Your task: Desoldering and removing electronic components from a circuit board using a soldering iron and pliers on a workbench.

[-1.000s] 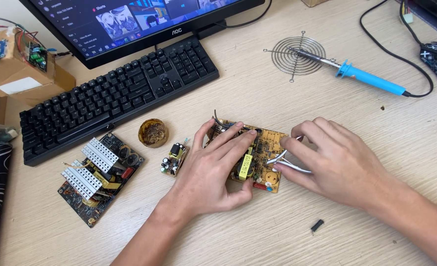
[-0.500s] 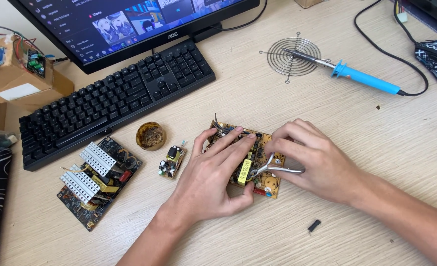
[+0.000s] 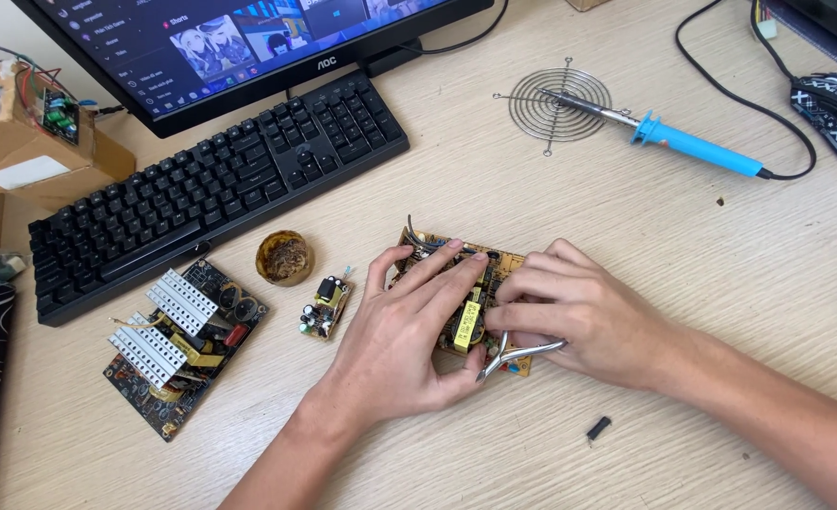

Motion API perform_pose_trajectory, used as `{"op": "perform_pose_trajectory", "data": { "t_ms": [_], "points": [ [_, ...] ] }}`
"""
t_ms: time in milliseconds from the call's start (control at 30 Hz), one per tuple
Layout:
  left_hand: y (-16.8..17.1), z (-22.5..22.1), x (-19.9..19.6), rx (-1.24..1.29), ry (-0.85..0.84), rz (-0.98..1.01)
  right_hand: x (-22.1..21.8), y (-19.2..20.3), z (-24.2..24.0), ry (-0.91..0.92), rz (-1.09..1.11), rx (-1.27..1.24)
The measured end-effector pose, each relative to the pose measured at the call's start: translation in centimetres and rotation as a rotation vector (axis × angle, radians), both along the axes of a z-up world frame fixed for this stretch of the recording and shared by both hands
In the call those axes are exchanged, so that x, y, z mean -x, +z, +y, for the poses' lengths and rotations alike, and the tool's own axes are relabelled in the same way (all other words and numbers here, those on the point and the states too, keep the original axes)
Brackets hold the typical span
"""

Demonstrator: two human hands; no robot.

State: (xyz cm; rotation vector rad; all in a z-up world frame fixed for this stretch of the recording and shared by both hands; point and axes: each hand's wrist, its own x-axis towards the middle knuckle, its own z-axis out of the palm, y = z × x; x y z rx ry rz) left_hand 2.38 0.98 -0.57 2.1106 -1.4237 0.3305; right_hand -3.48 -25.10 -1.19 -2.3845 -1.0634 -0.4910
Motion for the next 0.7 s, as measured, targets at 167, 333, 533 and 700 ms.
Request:
{"op": "perform_pose_trajectory", "data": {
  "t_ms": [167, 333, 533, 700],
  "points": [
    [0.2, 0.1, -0.1, -0.023, 0.003, 0.005, -0.1, 0.2, 0.0, 0.004, -0.069, 0.045],
    [0.1, 0.3, -0.3, -0.041, -0.008, 0.010, -0.4, -0.3, -0.9, -0.034, -0.010, 0.042],
    [0.3, 0.3, -0.3, -0.014, -0.006, 0.026, -0.8, -1.1, -1.6, -0.086, 0.133, -0.032],
    [0.3, 0.4, -0.5, -0.041, -0.009, 0.041, -1.0, -1.5, -1.6, -0.120, 0.168, -0.043]
  ]
}}
